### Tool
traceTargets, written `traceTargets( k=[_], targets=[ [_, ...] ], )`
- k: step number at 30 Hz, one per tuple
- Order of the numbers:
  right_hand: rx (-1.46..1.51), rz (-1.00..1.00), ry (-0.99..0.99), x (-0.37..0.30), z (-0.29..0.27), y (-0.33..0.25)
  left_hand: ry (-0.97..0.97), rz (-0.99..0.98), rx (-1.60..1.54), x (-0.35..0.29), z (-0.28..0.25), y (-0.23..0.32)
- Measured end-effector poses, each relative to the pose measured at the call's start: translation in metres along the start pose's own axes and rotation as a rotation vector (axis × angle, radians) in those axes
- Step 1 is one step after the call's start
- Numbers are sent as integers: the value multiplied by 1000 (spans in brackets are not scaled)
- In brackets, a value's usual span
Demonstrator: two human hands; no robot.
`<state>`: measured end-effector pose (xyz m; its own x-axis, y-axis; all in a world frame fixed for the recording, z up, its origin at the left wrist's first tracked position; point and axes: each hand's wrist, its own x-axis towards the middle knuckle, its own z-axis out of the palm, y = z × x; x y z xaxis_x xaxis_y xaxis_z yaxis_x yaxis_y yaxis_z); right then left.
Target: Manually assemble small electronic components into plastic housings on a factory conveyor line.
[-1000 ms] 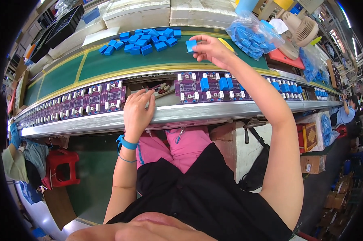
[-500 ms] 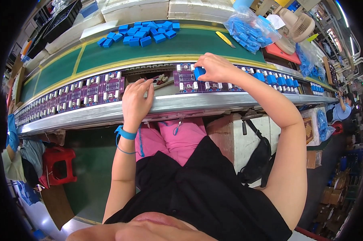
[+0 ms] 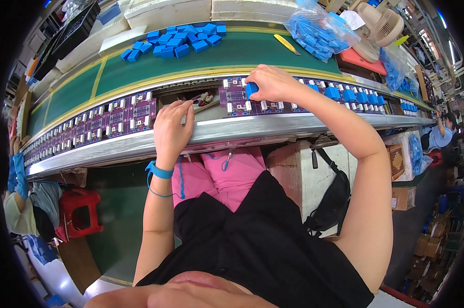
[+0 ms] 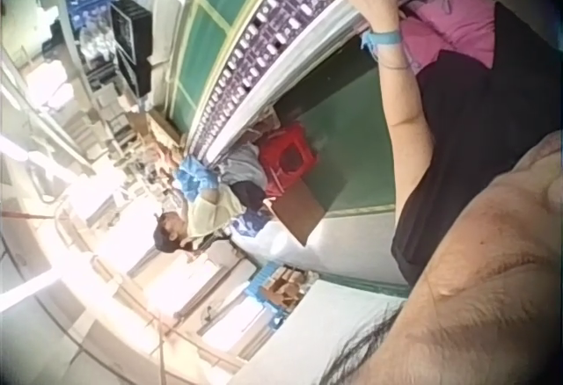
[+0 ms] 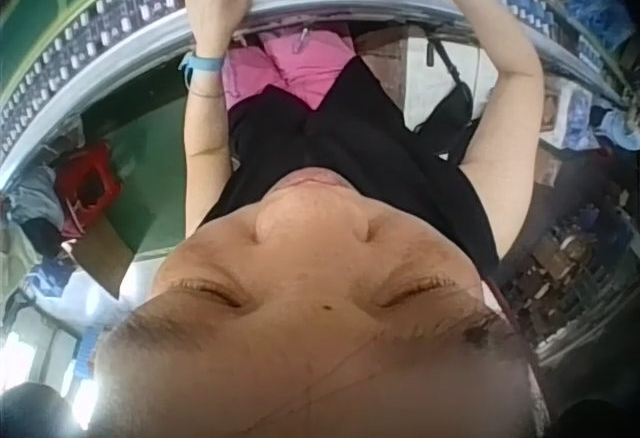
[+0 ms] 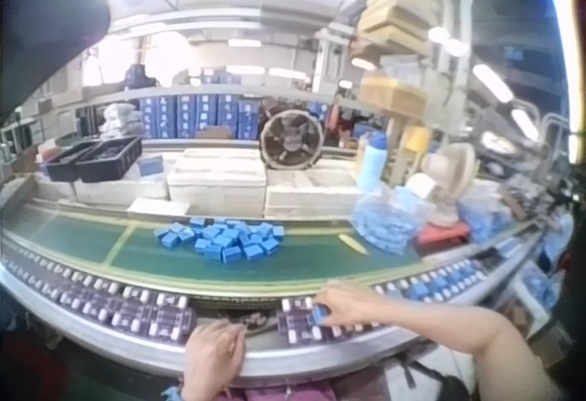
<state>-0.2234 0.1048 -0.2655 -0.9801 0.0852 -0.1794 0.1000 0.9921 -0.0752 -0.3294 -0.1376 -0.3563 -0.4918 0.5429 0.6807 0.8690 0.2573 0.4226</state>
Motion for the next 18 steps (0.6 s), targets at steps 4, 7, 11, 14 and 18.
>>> traceTargets(
  k=[4,7,11,14,18],
  targets=[
    [23,12,-41,0,-3,4,-10,1,4,1,1,2],
    [40,15,-63,1,-4,3,-16,-2,3,1,-2,2],
    [6,-11,-16,3,0,6,-4,-11,22,2,0,0],
    [-3,-33,29,3,3,4,-17,-5,3,2,0,1],
    [0,-7,43,-1,5,2,-17,-6,9,1,-1,1]
  ],
)
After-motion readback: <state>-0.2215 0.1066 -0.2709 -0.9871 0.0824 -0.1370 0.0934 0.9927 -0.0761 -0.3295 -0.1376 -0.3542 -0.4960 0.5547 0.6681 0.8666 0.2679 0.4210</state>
